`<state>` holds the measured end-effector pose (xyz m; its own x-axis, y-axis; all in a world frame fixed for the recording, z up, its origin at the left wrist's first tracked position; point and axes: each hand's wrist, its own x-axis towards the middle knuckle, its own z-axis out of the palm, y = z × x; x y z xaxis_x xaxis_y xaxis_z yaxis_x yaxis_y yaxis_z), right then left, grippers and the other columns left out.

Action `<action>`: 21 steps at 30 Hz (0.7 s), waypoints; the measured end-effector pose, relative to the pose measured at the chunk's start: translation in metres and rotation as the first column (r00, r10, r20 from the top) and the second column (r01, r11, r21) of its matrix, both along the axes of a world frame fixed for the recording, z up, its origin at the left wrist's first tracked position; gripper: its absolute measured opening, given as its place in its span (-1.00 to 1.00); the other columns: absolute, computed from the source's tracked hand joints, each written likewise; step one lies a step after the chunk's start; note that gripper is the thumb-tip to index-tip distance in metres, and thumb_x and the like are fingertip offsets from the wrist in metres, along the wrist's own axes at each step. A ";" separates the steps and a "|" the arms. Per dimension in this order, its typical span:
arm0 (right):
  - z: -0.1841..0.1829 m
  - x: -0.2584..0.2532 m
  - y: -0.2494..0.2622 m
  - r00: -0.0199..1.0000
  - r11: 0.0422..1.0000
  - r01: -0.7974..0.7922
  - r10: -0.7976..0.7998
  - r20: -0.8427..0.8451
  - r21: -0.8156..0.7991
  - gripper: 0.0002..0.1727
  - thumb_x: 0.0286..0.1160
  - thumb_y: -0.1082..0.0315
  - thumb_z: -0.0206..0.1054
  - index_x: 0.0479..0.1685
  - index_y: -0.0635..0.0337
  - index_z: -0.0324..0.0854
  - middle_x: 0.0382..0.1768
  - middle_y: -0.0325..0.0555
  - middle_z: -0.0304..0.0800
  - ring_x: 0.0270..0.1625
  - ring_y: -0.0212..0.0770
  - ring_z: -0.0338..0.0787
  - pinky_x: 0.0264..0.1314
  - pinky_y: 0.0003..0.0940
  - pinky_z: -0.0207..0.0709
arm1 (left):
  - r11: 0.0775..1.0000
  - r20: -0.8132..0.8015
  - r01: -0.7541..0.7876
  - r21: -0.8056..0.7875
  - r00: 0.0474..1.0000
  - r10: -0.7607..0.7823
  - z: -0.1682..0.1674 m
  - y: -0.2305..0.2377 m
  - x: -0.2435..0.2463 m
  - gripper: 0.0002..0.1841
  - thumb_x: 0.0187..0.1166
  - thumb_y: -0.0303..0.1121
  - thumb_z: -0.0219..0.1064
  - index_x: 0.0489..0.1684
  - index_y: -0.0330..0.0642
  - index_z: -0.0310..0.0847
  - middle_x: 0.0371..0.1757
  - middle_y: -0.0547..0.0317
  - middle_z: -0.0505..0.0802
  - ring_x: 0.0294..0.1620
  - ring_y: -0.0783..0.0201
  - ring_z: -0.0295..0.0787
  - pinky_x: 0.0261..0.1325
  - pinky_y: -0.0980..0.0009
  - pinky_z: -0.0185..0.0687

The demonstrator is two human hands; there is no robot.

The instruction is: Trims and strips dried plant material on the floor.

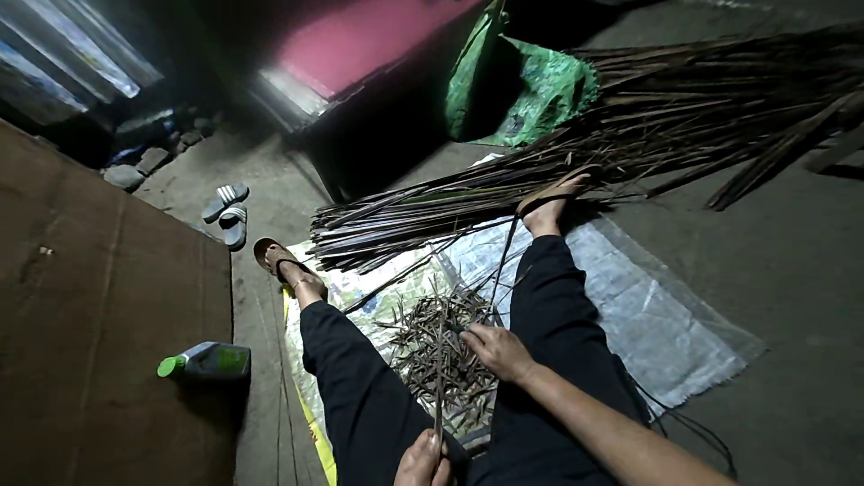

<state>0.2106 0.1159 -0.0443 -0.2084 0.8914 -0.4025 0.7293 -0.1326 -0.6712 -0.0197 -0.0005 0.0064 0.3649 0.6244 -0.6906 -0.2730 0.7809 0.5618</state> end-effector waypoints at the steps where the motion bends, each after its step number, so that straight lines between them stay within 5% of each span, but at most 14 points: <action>1: 0.002 0.000 0.001 0.998 0.999 0.025 -0.026 -0.064 -0.026 -0.39 0.88 -0.03 -0.09 -0.01 0.38 0.67 -0.23 0.24 0.78 -0.06 0.19 0.82 0.10 0.21 0.57 | 1.000 -0.031 -0.005 -0.003 1.000 0.005 0.000 0.001 0.001 -0.63 0.90 -0.31 -0.31 -0.22 -0.09 0.43 -0.79 0.50 0.42 -0.86 0.64 0.22 -0.77 0.73 0.16; 3: 0.009 -0.007 -0.004 0.957 0.989 0.046 -0.085 -0.278 -0.142 -0.43 0.90 0.04 -0.07 0.04 0.39 0.69 -0.29 0.09 0.70 -0.23 -0.05 0.68 -0.02 -0.05 0.55 | 1.000 -0.074 0.001 -0.012 0.997 -0.001 0.000 0.004 0.003 -0.63 0.91 -0.31 -0.31 -0.20 -0.13 0.43 -0.78 0.48 0.44 -0.86 0.64 0.23 -0.78 0.73 0.18; 6: 0.014 -0.025 -0.015 0.794 0.926 0.016 -0.241 -0.558 -0.377 -0.51 0.88 0.06 -0.07 0.24 0.25 0.64 -0.53 -0.33 0.47 -0.60 -0.48 0.41 -0.50 -0.52 0.36 | 0.999 -0.075 0.025 -0.034 0.997 -0.027 0.000 0.009 0.008 -0.63 0.90 -0.33 -0.29 -0.14 -0.17 0.47 -0.71 0.41 0.54 -0.83 0.64 0.30 -0.78 0.75 0.20; 9: 0.020 -0.032 -0.013 0.692 0.886 0.013 -0.343 -0.635 -0.464 -0.56 0.88 0.10 -0.07 0.26 0.22 0.60 -0.63 -0.41 0.41 -0.71 -0.53 0.34 -0.64 -0.60 0.27 | 0.997 -0.094 0.075 0.018 0.993 -0.073 0.002 0.008 0.008 -0.68 0.81 -0.43 -0.26 0.01 -0.25 0.49 -0.54 0.33 0.68 -0.67 0.58 0.52 -0.61 0.69 0.45; 13: 0.022 -0.027 -0.007 0.816 0.954 0.072 -0.224 -0.533 -0.291 -0.57 0.90 0.15 -0.02 0.13 0.30 0.66 -0.47 -0.30 0.48 -0.53 -0.46 0.41 -0.40 -0.51 0.37 | 0.988 -0.207 0.120 0.102 0.974 -0.097 0.005 0.005 0.008 -0.78 0.84 -0.50 -0.12 -0.02 -0.29 0.48 -0.54 0.28 0.74 -0.61 0.47 0.69 -0.47 0.55 0.68; 16: 0.031 -0.024 -0.021 0.925 0.989 -0.087 0.034 -0.379 -0.122 -0.49 0.86 0.06 0.03 0.01 0.36 0.72 -0.28 0.08 0.75 -0.21 -0.08 0.73 0.01 -0.05 0.58 | 0.995 -0.217 0.022 0.100 0.976 0.000 0.004 0.007 0.010 -0.76 0.86 -0.50 -0.12 -0.06 -0.31 0.49 -0.61 0.27 0.71 -0.72 0.50 0.61 -0.60 0.61 0.60; 19: 0.037 -0.030 -0.046 0.914 0.954 -0.299 0.283 -0.291 -0.012 -0.45 0.83 0.00 0.05 -0.08 0.37 0.71 -0.31 0.20 0.78 -0.16 0.17 0.81 -0.03 0.22 0.60 | 0.993 -0.219 -0.051 0.104 0.973 0.073 0.003 0.010 0.014 -0.76 0.84 -0.51 -0.13 -0.10 -0.29 0.49 -0.65 0.29 0.69 -0.76 0.53 0.55 -0.67 0.65 0.51; 21: 0.033 -0.033 -0.058 0.886 0.918 -0.386 0.395 -0.244 0.087 -0.44 0.84 -0.01 0.03 -0.13 0.37 0.70 -0.30 0.22 0.79 -0.16 0.21 0.83 -0.07 0.22 0.60 | 0.992 -0.216 -0.073 0.104 0.972 0.094 0.006 0.010 0.017 -0.75 0.79 -0.57 -0.13 -0.12 -0.25 0.50 -0.68 0.33 0.67 -0.78 0.57 0.51 -0.69 0.68 0.46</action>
